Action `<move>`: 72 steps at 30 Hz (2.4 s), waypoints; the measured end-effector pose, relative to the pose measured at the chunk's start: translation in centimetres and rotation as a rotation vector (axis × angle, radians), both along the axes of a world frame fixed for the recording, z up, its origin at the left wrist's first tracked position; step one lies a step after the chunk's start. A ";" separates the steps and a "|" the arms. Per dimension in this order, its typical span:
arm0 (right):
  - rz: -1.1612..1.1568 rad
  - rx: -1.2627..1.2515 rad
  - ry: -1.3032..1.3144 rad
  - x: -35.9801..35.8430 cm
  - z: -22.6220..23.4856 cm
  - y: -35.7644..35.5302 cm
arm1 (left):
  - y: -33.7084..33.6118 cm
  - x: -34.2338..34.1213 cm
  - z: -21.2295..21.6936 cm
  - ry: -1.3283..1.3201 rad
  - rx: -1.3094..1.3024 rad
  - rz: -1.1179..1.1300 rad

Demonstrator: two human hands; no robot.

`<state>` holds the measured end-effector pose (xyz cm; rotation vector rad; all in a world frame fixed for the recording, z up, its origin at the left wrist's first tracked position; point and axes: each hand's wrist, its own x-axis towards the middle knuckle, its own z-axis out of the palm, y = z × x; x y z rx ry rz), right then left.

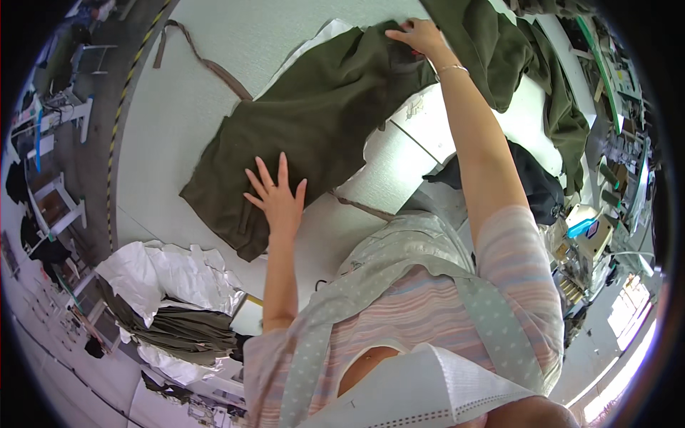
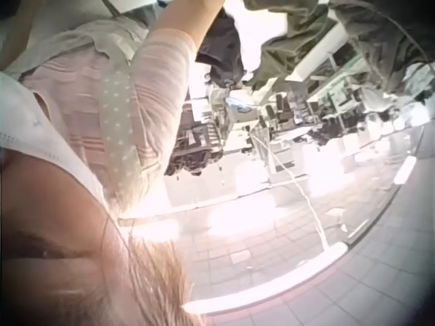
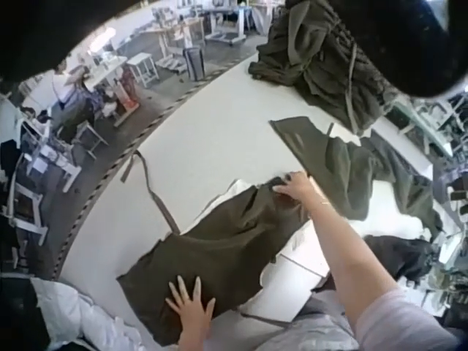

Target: Inspecting, folding, and stacking olive green and white garment components on a factory work table.

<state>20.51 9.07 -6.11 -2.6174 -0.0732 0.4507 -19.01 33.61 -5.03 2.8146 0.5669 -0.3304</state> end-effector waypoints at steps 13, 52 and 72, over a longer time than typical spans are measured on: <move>0.055 0.089 -0.523 -6.0 0.6 -0.5 | -0.8 -0.6 -3.3 0.002 0.125 0.020; -0.216 1.370 0.364 -26.8 13.7 -19.4 | -4.4 -10.6 26.7 -0.754 0.259 -0.188; 0.176 0.803 1.343 -32.7 8.1 -5.7 | -13.6 -4.1 0.5 -0.106 0.045 -0.093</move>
